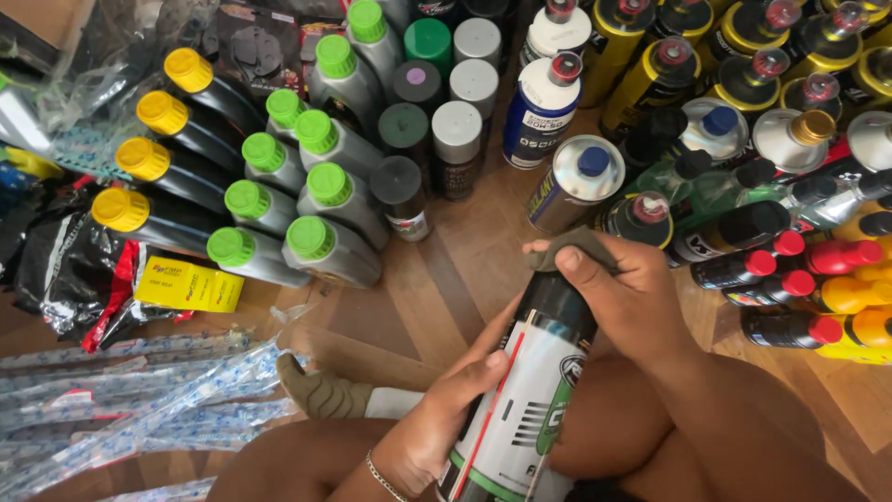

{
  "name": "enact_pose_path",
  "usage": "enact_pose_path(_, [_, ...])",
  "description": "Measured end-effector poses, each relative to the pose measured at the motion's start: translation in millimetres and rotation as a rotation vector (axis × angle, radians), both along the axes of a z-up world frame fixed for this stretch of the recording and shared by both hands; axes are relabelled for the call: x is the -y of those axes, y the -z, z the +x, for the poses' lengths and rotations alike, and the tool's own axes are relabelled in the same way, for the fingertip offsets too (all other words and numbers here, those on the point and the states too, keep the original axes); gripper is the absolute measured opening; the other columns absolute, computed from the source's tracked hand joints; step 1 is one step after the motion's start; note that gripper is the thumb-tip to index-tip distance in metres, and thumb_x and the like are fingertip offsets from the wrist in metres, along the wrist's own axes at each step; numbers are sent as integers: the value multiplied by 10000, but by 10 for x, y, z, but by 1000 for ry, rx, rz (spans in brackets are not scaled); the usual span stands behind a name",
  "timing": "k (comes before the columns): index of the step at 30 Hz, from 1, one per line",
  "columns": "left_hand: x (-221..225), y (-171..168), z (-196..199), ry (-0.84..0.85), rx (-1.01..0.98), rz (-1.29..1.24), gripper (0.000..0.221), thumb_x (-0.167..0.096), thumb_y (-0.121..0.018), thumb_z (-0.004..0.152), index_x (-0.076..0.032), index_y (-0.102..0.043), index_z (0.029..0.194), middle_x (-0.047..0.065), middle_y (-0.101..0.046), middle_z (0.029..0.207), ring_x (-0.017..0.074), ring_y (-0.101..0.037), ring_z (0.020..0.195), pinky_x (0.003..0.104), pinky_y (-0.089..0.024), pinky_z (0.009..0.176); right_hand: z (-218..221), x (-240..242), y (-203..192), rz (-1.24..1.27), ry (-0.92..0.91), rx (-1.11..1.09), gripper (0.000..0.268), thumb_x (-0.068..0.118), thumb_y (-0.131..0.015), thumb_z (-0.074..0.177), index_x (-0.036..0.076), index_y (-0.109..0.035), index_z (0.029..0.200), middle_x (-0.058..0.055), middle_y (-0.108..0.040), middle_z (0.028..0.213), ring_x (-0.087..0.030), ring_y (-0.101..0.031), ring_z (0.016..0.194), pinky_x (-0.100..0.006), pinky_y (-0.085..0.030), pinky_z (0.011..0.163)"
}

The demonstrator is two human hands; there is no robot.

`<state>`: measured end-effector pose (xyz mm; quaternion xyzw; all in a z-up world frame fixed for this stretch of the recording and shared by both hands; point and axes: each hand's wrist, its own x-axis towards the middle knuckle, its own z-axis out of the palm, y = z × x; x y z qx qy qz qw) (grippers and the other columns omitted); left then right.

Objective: Cleaning and organizing various spray cans and bottles in a storage area.

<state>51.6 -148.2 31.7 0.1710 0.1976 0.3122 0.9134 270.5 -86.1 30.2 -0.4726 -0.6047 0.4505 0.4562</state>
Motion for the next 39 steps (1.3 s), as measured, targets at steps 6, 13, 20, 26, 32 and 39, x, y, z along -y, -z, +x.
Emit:
enact_pose_path(6, [-7,59,12,-123,-278,160,802,-404,-582,992,-193,-264,1697,92,-612,1329,135,-607,1054,269,-517,917,-61,-71,112,-17,13,44,405,291,-570,1054,-14,-702,1285,-88,-751,1224,-121,-657,1070,-288,-527,969])
enact_pose_path(13, [-74,91,-39,-291,-321,224,752,-350,-539,1008,-213,-221,1676,78,-620,1321,162,-638,1028,307,-551,879,-234,39,86,305,-140,215,517,234,-472,1093,-60,-423,1515,-221,-294,1699,-323,-302,1590,-408,-246,1274])
enact_pose_path(20, [-249,315,-189,-459,-11,54,566,-355,-503,1055,-207,-353,1581,103,-606,1286,238,-671,991,408,-583,813,-481,282,98,331,-327,331,513,167,-544,1035,1,-477,1516,-226,-355,1667,-400,-302,1578,-455,-264,1264])
enact_pose_path(26, [-327,401,-305,-606,3,-73,519,-298,-490,1048,-183,-389,1545,93,-592,1289,236,-622,1136,404,-531,987,-547,543,-24,435,-407,274,427,155,-624,988,39,-629,1399,-173,-522,1586,-391,-421,1557,-479,-384,1213])
enact_pose_path(32, [-311,105,-224,-636,-196,152,659,-303,-508,1013,-179,-279,1619,108,-573,1297,225,-597,1092,388,-528,942,-595,528,-217,707,-325,331,337,203,-723,906,170,-685,1239,-148,-588,1318,-359,-580,1259,-473,-445,1080])
enact_pose_path(39, [-240,58,-157,-592,-391,327,769,-247,-516,965,-154,-179,1650,139,-507,1429,223,-557,1197,355,-471,1036,-498,421,-67,520,-170,332,322,96,-781,870,138,-749,1187,-114,-619,1181,-221,-676,964,-313,-560,803])
